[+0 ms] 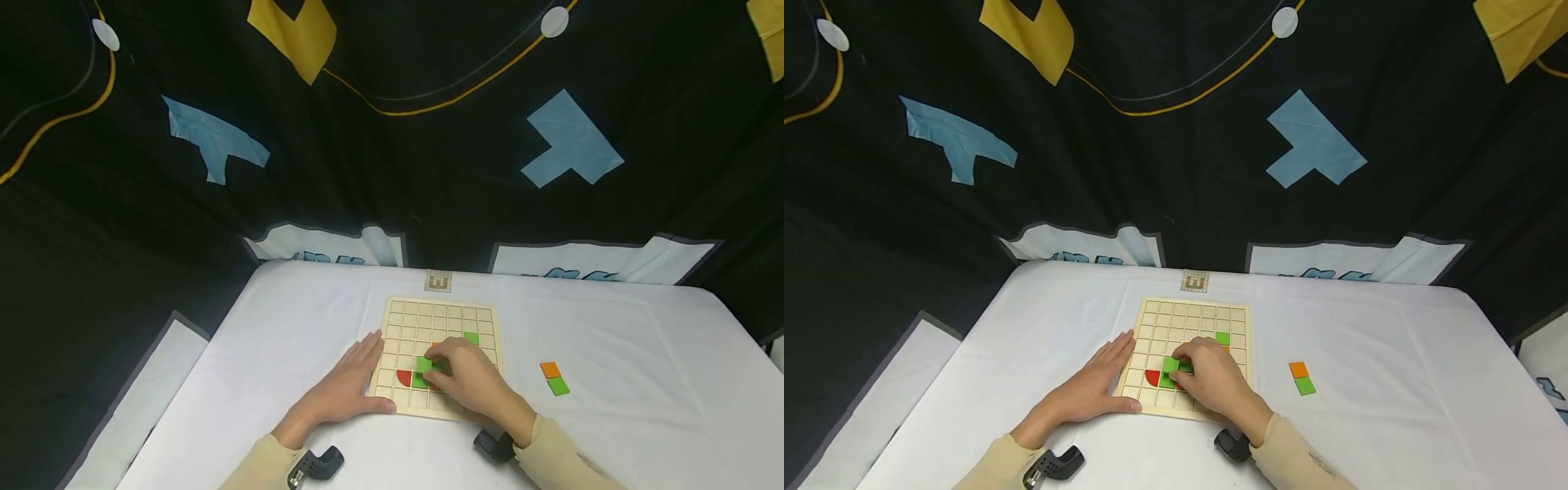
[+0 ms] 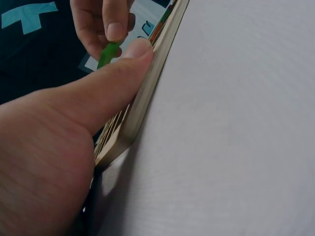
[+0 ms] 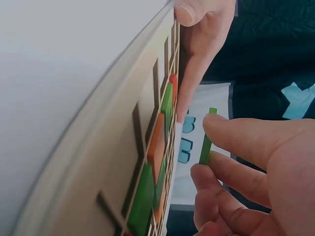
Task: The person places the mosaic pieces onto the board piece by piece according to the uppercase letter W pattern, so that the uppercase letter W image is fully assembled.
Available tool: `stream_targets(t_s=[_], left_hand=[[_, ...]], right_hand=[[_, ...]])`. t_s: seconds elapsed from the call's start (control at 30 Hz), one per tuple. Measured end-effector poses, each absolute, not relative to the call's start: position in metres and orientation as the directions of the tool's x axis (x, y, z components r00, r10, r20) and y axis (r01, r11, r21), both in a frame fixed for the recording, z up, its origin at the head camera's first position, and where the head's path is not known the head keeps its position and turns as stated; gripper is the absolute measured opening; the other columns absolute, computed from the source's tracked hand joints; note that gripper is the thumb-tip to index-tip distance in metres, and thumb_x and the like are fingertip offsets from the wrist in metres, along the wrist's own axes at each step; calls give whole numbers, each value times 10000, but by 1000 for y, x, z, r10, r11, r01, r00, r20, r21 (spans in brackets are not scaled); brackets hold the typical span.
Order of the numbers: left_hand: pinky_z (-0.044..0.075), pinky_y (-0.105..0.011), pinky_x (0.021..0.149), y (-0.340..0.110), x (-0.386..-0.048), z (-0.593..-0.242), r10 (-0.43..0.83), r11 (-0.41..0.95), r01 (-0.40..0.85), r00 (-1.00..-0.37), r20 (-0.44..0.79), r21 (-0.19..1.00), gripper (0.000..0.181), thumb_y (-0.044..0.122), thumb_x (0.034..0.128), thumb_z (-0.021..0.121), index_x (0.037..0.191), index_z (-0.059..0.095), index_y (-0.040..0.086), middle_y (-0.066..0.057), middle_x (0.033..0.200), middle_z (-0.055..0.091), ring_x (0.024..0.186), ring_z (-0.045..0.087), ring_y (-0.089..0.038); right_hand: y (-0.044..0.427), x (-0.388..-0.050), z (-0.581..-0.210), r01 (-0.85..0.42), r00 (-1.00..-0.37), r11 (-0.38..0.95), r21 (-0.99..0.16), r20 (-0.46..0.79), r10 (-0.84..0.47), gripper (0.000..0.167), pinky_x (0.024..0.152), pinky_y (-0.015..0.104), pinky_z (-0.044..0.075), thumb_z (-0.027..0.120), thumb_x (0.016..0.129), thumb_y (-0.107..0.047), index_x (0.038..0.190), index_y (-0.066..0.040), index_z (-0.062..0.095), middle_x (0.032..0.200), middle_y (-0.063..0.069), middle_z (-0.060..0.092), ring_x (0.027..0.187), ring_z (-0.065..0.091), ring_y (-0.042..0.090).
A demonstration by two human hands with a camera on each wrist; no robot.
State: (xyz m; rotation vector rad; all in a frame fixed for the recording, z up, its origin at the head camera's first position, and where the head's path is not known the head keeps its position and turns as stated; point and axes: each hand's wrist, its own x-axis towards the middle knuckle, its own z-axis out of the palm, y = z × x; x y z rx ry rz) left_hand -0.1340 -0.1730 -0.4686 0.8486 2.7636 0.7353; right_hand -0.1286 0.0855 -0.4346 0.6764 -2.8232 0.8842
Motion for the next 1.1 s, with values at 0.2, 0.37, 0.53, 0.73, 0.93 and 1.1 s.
stream_targets(t_s=[0.2,0.37,0.53,0.73,0.93,1.1], left_hand=[[81,-485,1248,-173,-134,-467,569,710,491,-822,0,504,1162,676,836,672,1580,155,-53,-175,1675,72,1543,55,-320],[75,-477,1249,-174,-134,-466,571,709,489,-821,-6,508,1160,670,836,677,1581,155,-49,-170,1677,69,1543,48,-317],[72,-469,1250,-173,-133,-466,563,714,476,-826,-17,514,1163,674,834,676,1584,149,-42,-158,1680,61,1545,38,-301],[77,-476,1249,-173,-133,-468,560,714,475,-829,-10,515,1163,670,833,681,1582,155,-48,-159,1679,66,1545,43,-305],[80,-473,1248,-173,-133,-469,560,714,476,-828,-11,514,1164,674,832,678,1584,151,-42,-154,1680,62,1545,43,-302],[81,-469,1249,-173,-134,-470,563,716,483,-826,-9,504,1164,679,835,672,1584,149,-42,-156,1679,61,1546,41,-294]], right_hand=[[78,-133,-435,-435,-899,734,-522,204,-388,214,762,300,541,828,839,-235,1021,-137,771,973,-46,713,853,610,109],[73,-137,-437,-434,-898,732,-525,194,-394,219,710,273,515,826,843,-234,1024,-123,773,954,-38,709,801,576,110],[68,-140,-440,-434,-898,734,-522,182,-402,225,737,285,533,827,841,-218,1029,-107,773,930,-41,700,820,589,105],[64,-144,-444,-433,-897,735,-521,172,-406,232,810,335,563,828,836,-203,1029,-85,775,947,-17,719,896,643,132],[62,-147,-445,-419,-903,746,-518,149,-403,237,833,350,565,830,834,-212,1028,-83,782,960,-6,727,919,655,154],[61,-149,-445,-414,-902,742,-527,129,-412,239,855,367,565,824,841,-205,1039,-77,784,988,11,733,944,662,175]])
